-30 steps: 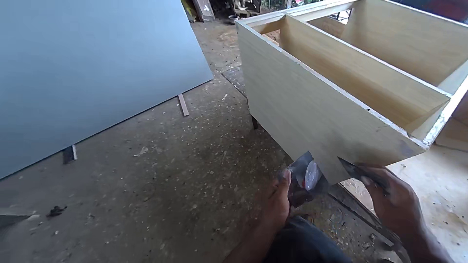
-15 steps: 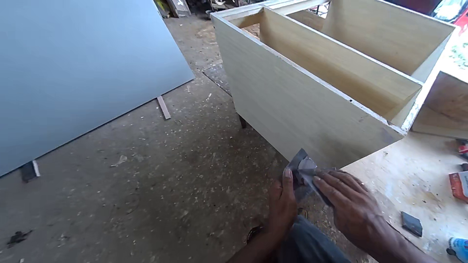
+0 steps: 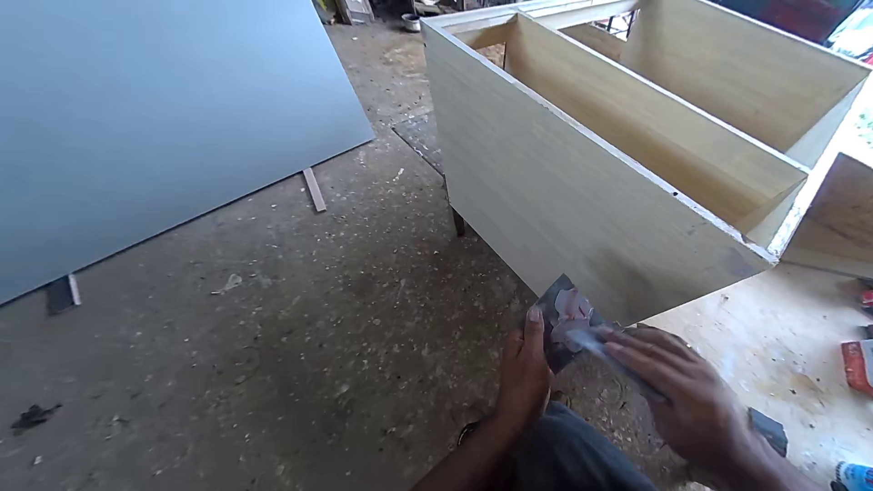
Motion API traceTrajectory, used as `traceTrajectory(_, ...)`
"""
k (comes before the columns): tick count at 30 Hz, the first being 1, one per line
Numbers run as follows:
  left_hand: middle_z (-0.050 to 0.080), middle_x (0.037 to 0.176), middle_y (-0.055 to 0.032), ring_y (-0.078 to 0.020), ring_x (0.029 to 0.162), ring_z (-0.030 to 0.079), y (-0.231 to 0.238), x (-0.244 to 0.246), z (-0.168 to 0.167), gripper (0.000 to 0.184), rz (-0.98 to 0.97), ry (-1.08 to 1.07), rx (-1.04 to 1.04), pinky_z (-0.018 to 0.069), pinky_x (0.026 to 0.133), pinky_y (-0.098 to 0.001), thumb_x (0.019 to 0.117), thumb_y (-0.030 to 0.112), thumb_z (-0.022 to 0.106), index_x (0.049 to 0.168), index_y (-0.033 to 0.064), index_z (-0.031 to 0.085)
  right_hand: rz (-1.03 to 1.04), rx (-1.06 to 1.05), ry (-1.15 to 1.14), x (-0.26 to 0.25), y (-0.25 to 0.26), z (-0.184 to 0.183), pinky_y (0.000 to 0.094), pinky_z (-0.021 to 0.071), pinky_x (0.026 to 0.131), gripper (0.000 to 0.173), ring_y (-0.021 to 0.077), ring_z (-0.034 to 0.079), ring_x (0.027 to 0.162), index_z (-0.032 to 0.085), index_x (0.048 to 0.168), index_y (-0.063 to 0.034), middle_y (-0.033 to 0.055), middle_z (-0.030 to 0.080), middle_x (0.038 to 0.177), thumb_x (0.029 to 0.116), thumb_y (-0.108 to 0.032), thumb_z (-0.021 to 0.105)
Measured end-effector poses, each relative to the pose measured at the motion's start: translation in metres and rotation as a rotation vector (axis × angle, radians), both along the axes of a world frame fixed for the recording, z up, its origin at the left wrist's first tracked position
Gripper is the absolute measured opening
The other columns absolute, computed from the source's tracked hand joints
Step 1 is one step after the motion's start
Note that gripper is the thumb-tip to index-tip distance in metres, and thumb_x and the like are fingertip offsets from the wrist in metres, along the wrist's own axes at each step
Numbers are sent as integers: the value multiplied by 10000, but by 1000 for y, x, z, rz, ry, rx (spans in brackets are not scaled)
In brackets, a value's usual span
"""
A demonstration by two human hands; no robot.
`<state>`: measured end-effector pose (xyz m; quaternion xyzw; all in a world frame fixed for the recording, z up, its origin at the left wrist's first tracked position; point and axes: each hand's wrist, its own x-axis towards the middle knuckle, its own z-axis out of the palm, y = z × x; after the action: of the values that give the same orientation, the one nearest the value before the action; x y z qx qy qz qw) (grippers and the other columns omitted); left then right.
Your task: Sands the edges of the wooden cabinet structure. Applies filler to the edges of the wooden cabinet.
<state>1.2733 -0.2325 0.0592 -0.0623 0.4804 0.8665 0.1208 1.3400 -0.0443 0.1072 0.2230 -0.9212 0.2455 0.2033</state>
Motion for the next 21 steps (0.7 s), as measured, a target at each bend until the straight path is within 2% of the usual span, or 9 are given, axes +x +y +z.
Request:
traceTrajectory(3, 706, 1010, -133, -204, 930, 719, -2, 1, 11, 387, -11, -65, 108, 617, 853, -399, 1124, 265, 347, 1206, -33, 580, 154, -507, -50, -16, 11, 10, 408, 508, 1117, 333, 221, 601, 1317, 630, 1380, -235, 31, 636, 1421, 1096, -299, 470)
traceTrajectory(5, 708, 1010, -142, -210, 923, 720, -2, 2, 17, 381, -21, -82, 184, 615, 850, -396, 1122, 257, 357, 1212, -40, 579, 243, -590, -49, -27, 13, 3, 346, 489, 1123, 356, 147, 579, 1334, 577, 1435, -301, -49, 598, 1465, 1099, -307, 459)
traceTrajectory(6, 708, 1014, -145, -215, 925, 719, -1, 3, 19, 379, -25, -83, 228, 613, 852, -402, 1120, 258, 359, 1215, -37, 576, 271, -550, -62, -31, 13, -1, 328, 467, 1141, 374, 122, 552, 1356, 543, 1464, -303, -64, 574, 1488, 1107, -307, 434)
traceTrajectory(8, 713, 1009, -153, -223, 919, 727, -1, 5, 23, 374, -23, -61, 292, 619, 844, -407, 1116, 258, 360, 1213, -35, 570, 312, -381, -68, -38, 17, -13, 404, 398, 1212, 409, 193, 458, 1453, 483, 1510, -235, 24, 495, 1568, 1112, -238, 390)
traceTrajectory(12, 718, 1004, -152, -221, 924, 727, -2, 10, 18, 374, 6, 9, 240, 621, 853, -414, 1116, 245, 363, 1179, -40, 598, 269, -31, 91, -45, 22, -43, 464, 420, 1202, 514, 314, 456, 1454, 435, 1512, -132, 181, 477, 1556, 1003, -63, 458)
traceTrajectory(15, 715, 1062, -171, -244, 976, 722, -5, 18, 7, 366, 40, -24, 212, 612, 883, -434, 1111, 241, 377, 1213, -36, 594, 181, 51, 44, -41, 28, -64, 375, 443, 1175, 478, 267, 507, 1418, 477, 1486, 1, 223, 517, 1510, 1011, -39, 438)
traceTrajectory(17, 714, 1073, -169, -246, 984, 721, -11, 22, 5, 351, 40, -1, 254, 608, 895, -445, 1103, 251, 407, 1200, -23, 602, 68, 19, -83, -39, 36, -67, 358, 492, 1121, 453, 210, 576, 1352, 563, 1419, 19, 157, 602, 1444, 985, -45, 448)
traceTrajectory(19, 725, 1048, -151, -226, 961, 728, -22, 24, 7, 345, -2, 60, 295, 612, 890, -440, 1094, 275, 444, 1167, -3, 634, -98, -365, -297, -37, 42, -57, 345, 554, 1027, 422, 123, 655, 1216, 610, 1366, -9, 62, 686, 1333, 976, -85, 467)
traceTrajectory(21, 739, 1001, -121, -200, 917, 735, -36, 21, 8, 315, -73, 69, 301, 622, 859, -410, 1086, 261, 456, 1131, 22, 656, -98, -1068, -437, -43, 46, -34, 374, 620, 863, 278, 149, 716, 983, 654, 1190, -61, 61, 734, 1096, 918, -70, 598)
